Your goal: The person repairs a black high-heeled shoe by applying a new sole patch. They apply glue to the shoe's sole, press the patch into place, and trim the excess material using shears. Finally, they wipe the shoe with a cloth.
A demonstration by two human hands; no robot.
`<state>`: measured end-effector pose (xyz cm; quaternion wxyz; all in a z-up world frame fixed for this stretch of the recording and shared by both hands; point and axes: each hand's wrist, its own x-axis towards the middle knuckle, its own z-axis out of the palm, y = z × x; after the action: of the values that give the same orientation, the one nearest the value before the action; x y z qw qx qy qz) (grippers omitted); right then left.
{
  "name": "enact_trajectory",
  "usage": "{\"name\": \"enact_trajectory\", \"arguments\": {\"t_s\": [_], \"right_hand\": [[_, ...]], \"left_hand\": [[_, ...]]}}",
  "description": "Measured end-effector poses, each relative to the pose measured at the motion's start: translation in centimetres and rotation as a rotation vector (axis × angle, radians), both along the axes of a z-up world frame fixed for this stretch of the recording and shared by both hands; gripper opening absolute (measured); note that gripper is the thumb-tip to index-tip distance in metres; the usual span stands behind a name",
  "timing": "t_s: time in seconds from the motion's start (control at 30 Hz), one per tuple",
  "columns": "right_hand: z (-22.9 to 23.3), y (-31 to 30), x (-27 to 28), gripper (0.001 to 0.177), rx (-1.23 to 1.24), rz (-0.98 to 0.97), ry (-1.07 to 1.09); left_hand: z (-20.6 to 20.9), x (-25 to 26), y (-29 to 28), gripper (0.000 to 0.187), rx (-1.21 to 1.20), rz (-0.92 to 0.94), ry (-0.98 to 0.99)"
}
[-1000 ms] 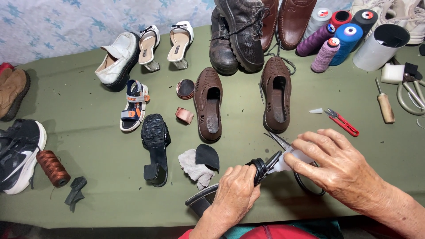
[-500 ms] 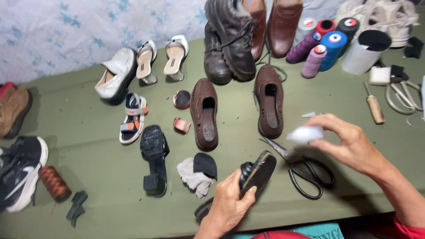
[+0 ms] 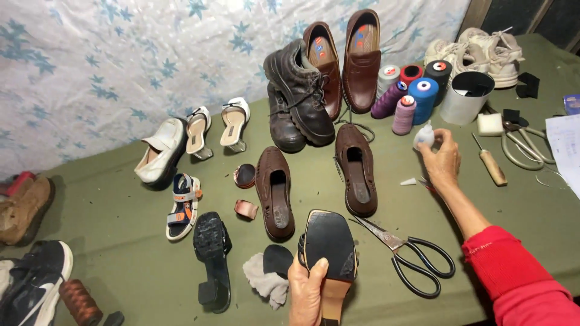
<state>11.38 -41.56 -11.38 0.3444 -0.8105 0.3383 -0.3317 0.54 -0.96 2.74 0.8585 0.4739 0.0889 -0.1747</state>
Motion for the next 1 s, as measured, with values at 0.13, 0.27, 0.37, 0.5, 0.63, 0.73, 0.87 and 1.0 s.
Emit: {"name": "enact_trajectory", "arguments": {"t_s": [0.13,0.27,0.37,0.5,0.63,0.73,0.87,1.0], "right_hand": [[-3.8,-1.9,1.5,0.04,-0.13,-0.012,0.05],[-4.5,-2.2,1.7,0.045,-0.198,-0.008,0.059],[-3.5,-1.9,1.5,0.05,-0.198,0.02,0.077],[-1.8,-1.2,0.7,0.072,-0.156,0.087,0.115],[0.4,-0.3,-1.4,0.076,-0.164,0.066,0.077],[3.9,3.0,-4.2,0.06,-0.185,-0.034,-0.08],[8.2,10.5,-7.1,0.036,-0.309,0.284,-0.282],[12.5,18.6,-8.0,0.068,-0.281,0.76,-0.011]], "left_hand": [[0.2,0.7,0.0,0.055,0.053,0.021,-0.039],[0.1,1.3,-0.1,0.055,0.034,0.027,-0.052],[-0.8,1.6,-0.1,0.052,0.04,0.02,-0.065],[-2.1,2.3,-0.6,0.05,0.046,0.046,0.072],[-2.9,2.5,-0.9,0.052,0.0,0.063,0.162],[-3.3,2.5,-1.1,0.067,0.122,0.073,0.238],[-3.3,2.2,-1.6,0.053,0.018,0.015,0.089],[-2.9,1.9,-2.4,0.052,0.046,-0.057,-0.055]]}}
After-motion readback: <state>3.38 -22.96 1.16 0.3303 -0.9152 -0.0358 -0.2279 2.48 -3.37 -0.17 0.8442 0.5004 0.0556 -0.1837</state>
